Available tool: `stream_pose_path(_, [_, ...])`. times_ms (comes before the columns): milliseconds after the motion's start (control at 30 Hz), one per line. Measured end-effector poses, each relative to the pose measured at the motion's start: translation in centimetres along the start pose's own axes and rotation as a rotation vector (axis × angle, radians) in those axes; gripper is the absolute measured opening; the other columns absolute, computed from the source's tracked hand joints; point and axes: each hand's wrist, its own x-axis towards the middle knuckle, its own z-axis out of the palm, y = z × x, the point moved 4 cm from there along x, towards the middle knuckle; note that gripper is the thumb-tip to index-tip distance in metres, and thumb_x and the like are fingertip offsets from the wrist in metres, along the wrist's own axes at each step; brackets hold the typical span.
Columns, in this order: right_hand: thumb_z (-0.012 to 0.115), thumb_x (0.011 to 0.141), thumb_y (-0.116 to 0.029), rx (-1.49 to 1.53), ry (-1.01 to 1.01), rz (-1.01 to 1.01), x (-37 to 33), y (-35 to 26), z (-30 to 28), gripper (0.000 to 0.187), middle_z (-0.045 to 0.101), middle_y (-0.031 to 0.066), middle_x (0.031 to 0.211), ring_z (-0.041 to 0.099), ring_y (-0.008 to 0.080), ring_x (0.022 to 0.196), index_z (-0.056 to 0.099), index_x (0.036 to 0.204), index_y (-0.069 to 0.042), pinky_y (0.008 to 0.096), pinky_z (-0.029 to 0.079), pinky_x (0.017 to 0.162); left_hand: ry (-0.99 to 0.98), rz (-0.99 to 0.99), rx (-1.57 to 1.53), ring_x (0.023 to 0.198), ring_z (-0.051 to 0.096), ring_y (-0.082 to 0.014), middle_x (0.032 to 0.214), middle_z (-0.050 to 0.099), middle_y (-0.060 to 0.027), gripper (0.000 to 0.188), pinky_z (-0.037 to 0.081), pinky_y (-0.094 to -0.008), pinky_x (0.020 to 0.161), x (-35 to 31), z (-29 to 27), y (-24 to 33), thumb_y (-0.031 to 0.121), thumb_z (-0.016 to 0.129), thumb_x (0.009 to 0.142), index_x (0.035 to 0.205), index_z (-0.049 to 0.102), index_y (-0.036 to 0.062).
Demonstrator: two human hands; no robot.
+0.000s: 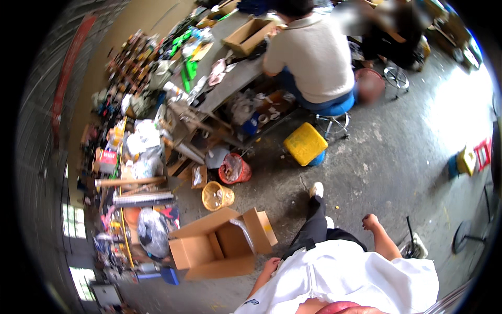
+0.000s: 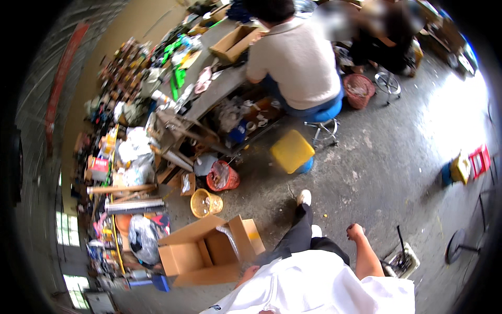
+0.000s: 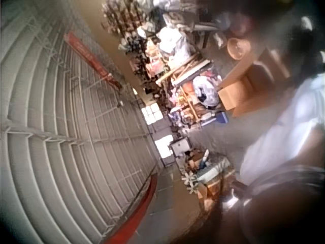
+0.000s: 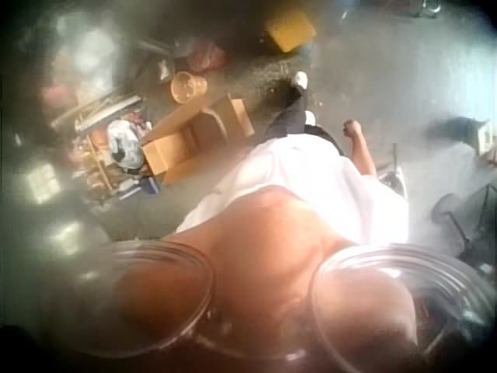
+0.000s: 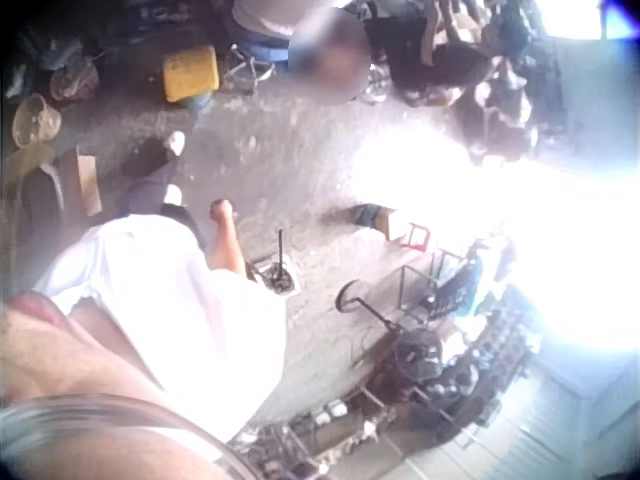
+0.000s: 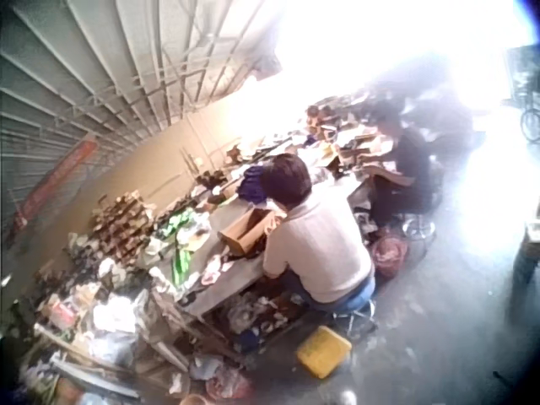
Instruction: The person sits on the floor and uses a manual strapping tool to secure a cardboard box with white plastic straps. They feed the strap through the tool, tighten it, and cut the excess. Later, they place bubble wrap into another open cardboard box.
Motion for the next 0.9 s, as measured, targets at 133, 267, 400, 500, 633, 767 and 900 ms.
stream_pose_path(133, [0.051, 0.079, -0.004, 0.09, 0.016, 0.015, -1.1, 0.2, -0.5, 0.019, 0.065, 0.0115, 0.067, 0.064, 0.0202, 0.053, 0.064, 0.092, 0.001, 0.0313, 0.051, 0.046, -0.1, -0.03, 0.115, 0.087, 0.062, -0.0168, 0.094, 0.068, -0.0087, 0.024, 0.048, -0.0291, 0.076, 2.7, -0.6, 0.9, 0.018, 0.062, 0.083, 0.104, 0.065, 0.0052])
stream_pose_path(267, [0.052, 0.079, -0.006, 0.142, 0.029, 0.068, -0.8, 1.5, -2.2, 0.019, 0.067, 0.0131, 0.073, 0.066, 0.0208, 0.057, 0.064, 0.093, 0.001, 0.0309, 0.052, 0.048, -0.166, 0.002, 0.117, 0.079, 0.061, -0.0165, 0.086, 0.066, -0.0074, 0.02, 0.048, -0.0286, 0.073, 7.4, -1.4, 8.2, 0.013, 0.056, 0.083, 0.099, 0.065, 0.0039])
stream_pose_path(400, [0.055, 0.079, -0.008, 0.137, 0.088, 0.036, 1.4, 2.9, -4.8, 0.015, 0.065, 0.0131, 0.068, 0.064, 0.0213, 0.053, 0.062, 0.088, 0.003, 0.033, 0.052, 0.048, -0.325, 0.115, -0.051, 0.063, 0.056, -0.0131, 0.068, 0.059, -0.0026, 0.012, 0.047, -0.0279, 0.059, 16.1, -0.9, 14.3, 0.008, 0.051, 0.083, 0.077, 0.062, 0.0044])
stream_pose_path(500, [0.052, 0.083, -0.007, 0.305, 0.101, 0.181, 0.3, 1.2, -9.1, 0.019, 0.065, 0.0149, 0.07, 0.064, 0.0248, 0.055, 0.062, 0.097, 0.003, 0.0353, 0.051, 0.046, -0.303, 0.31, -0.016, 0.053, 0.05, -0.0113, 0.061, 0.053, -0.0002, 0.016, 0.043, -0.0281, 0.049, 23.1, -0.4, 22.0, 0.01, 0.049, 0.085, 0.071, 0.058, 0.0075])
stream_pose_path(633, [0.05, 0.083, -0.004, 0.373, 0.177, 0.2, 1.0, -0.4, -18.6, 0.017, 0.061, 0.0124, 0.063, 0.061, 0.0222, 0.051, 0.06, 0.095, 0.002, 0.0334, 0.05, 0.044, -0.189, 0.212, -0.236, 0.067, 0.057, -0.0142, 0.084, 0.061, -0.0072, 0.018, 0.049, -0.0285, 0.062, 27.4, 2.2, 37.8, 0.011, 0.053, 0.089, 0.103, 0.056, 0.0021])
stream_pose_path(767, [0.046, 0.08, 0.0, 0.61, 0.413, -0.073, 3.9, -4.2, -28.4, 0.016, 0.059, 0.0102, 0.064, 0.056, 0.0179, 0.047, 0.057, 0.091, 0.0, 0.03, 0.046, 0.041, -0.254, 0.378, -0.133, 0.07, 0.059, -0.0151, 0.088, 0.063, -0.0088, 0.02, 0.05, -0.029, 0.065, 32.1, 4.2, 46.0, 0.011, 0.054, 0.087, 0.105, 0.057, 0.0012])
stream_pose_path(900, [0.047, 0.079, 0.001, 0.609, 0.598, -0.184, 0.4, -10.2, -35.1, 0.016, 0.059, 0.0085, 0.067, 0.055, 0.0134, 0.05, 0.057, 0.09, 0.0, 0.0261, 0.045, 0.044, -0.39, 0.301, 0.016, 0.073, 0.06, -0.016, 0.087, 0.062, -0.0099, 0.025, 0.05, -0.0287, 0.065, 36.6, 8.3, 51.0, 0.011, 0.054, 0.087, 0.109, 0.056, -0.0005])
